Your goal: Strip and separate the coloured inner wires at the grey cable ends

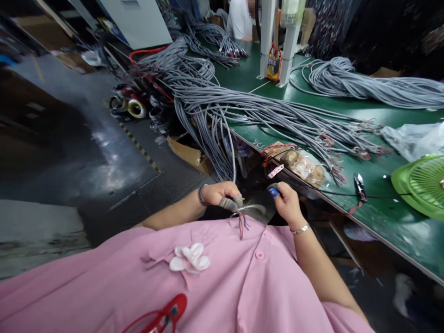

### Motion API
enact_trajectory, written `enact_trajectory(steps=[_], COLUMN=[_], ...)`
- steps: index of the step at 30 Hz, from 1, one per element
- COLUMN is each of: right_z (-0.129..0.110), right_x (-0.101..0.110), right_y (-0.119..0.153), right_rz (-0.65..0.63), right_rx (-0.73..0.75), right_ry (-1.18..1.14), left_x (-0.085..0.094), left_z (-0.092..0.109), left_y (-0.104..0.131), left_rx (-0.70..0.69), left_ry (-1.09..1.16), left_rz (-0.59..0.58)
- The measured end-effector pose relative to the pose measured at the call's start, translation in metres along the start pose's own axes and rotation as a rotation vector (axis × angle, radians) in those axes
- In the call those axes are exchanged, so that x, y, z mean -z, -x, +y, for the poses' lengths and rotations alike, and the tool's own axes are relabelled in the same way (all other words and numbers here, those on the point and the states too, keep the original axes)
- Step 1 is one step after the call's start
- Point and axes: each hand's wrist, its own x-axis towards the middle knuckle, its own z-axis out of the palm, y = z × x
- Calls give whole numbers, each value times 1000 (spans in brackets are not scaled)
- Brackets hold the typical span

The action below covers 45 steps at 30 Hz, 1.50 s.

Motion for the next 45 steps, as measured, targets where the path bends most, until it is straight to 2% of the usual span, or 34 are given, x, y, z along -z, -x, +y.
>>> enact_trajectory(steps=[2,3,7,10,13,16,20,26,31,37,41,45], right_z=[19,26,33,28,22,19,15,10,10,14,16,17], right_x=[1,1,-4,-7,-11,-14,-18,-23,-29,-34,-35,-30], right_y=[11,16,29,18,-6,-30,-49,-53,-55,-54,-54,-50], right_rz=[185,220,161,135,130,122,147,243,321,320,316,206], right_rx=[-173,-258,-539,-574,-600,-680,-695,-728,-632,-600,-618,-692], right_ry=[-77,-150,-475,-650,-769,-883,-967,-1085,-1179,-1163,-1170,-1177], left_x=[4,6,11,11,11,13,19,23,21,19,16,8], left_z=[1,1,-6,-11,-13,-16,-25,-39,-44,-47,-41,-33], left_y=[-1,-1,-6,-17,-32,-47,-63,-75,-79,-83,-80,-67], left_rx=[-5,-15,-95,-134,-175,-154,-79,-46,-50,-48,-64,-70], left_ry=[-27,-50,-165,-191,-156,-120,-115,-137,-195,-218,-199,-164], left_rz=[35,85,283,364,444,487,498,459,390,355,373,352])
